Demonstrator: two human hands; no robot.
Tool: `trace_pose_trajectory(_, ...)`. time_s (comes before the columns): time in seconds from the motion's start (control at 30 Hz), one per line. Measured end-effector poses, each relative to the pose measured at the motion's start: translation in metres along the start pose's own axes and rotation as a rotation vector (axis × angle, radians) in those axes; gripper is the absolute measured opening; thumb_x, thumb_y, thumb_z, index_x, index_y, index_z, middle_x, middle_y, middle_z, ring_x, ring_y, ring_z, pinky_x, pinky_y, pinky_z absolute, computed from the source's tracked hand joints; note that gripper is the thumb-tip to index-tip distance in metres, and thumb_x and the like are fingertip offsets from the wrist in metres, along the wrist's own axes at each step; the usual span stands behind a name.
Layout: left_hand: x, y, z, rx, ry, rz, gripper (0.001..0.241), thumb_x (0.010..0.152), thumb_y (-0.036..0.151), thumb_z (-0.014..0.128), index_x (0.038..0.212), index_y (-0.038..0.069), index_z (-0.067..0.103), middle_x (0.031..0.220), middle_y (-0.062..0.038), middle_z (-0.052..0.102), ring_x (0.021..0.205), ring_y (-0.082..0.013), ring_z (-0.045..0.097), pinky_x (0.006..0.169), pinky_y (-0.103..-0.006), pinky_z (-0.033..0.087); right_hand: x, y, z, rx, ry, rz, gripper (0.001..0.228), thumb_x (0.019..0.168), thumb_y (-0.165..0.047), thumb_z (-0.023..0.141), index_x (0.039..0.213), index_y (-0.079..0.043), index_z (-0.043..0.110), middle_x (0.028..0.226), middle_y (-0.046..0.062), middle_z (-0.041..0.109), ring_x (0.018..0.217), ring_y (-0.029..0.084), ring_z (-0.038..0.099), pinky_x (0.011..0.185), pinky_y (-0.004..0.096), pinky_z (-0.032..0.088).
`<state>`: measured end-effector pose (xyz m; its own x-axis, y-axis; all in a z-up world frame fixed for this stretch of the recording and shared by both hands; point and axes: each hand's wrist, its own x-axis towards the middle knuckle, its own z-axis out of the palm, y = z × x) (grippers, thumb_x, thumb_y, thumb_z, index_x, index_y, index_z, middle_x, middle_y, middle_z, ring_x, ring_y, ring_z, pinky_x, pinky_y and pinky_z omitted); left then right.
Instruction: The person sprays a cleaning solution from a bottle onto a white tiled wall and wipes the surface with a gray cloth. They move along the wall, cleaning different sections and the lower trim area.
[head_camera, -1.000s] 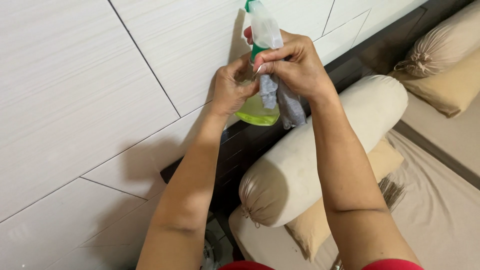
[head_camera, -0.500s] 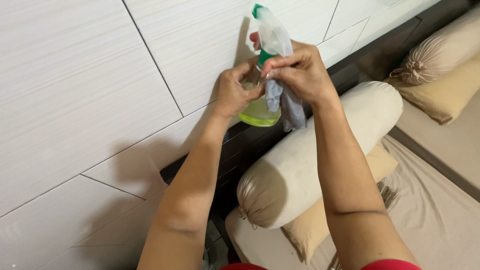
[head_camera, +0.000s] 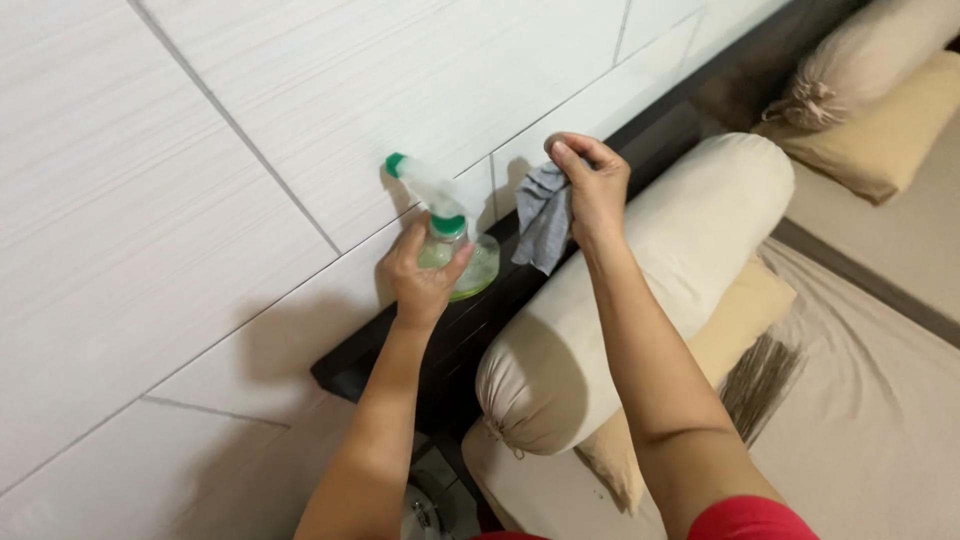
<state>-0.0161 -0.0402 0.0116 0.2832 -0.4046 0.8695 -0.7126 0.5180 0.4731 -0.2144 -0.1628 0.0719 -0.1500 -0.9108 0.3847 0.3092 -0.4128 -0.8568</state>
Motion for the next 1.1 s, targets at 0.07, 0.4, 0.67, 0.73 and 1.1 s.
trace_pose_trajectory(0.07,-0.001,0.0,0.004,-0.052,-0.036,0.006,0.049,0.077,0.034,0.093,0.112,0.006,0.074,0.092,-0.013,0.075,0.083,-0.0299,0.074,0.078,-0.0402,0.059,0.008,-0.004,0.003,-0.044,0.065,-0.053,0.019,0.082,-0.006,0.084,0.1,-0.004,0.079,0.087,0.01,0.075,0.087,0.016,0.072,0.079,0.027,0.059)
trace_pose_trajectory(0.4,0.004,0.004,0.022,0.152,-0.077,0.14,0.049,0.088,0.027,0.08,0.117,-0.007,0.059,0.096,-0.017,0.069,0.077,-0.0295,0.068,0.073,-0.0395,0.057,0.131,0.012,-0.023,-0.111,0.156,-0.095,0.01,0.09,-0.002,0.075,0.099,-0.003,0.078,0.09,0.003,0.078,0.081,0.008,0.07,0.08,0.021,0.058)
trace_pose_trajectory(0.67,0.016,0.019,0.045,0.299,-0.011,0.073,0.047,0.086,0.024,0.082,0.114,-0.006,0.058,0.094,-0.017,0.069,0.074,-0.0329,0.067,0.069,-0.0417,0.056,0.166,0.023,-0.029,-0.202,-0.001,-0.268,0.019,0.089,0.006,0.076,0.1,-0.009,0.074,0.084,-0.001,0.065,0.077,0.008,0.06,0.079,0.022,0.054)
trace_pose_trajectory(0.73,0.013,0.014,0.047,0.293,-0.023,0.053,0.049,0.085,0.021,0.083,0.117,-0.005,0.058,0.097,-0.016,0.07,0.077,-0.032,0.067,0.07,-0.0405,0.056,0.166,0.021,-0.027,-0.223,-0.004,-0.287,0.017,0.089,0.006,0.075,0.097,-0.009,0.074,0.083,0.0,0.066,0.077,0.009,0.062,0.078,0.022,0.055)
trace_pose_trajectory(1.1,0.009,0.01,0.052,0.21,-0.05,-0.004,0.052,0.082,0.022,0.085,0.118,-0.003,0.056,0.094,-0.014,0.064,0.073,-0.032,0.058,0.071,-0.0422,0.05,0.174,0.018,-0.027,-0.303,-0.011,-0.394,0.014,0.085,0.006,0.079,0.087,-0.007,0.075,0.082,0.001,0.074,0.072,0.008,0.065,0.075,0.022,0.058)
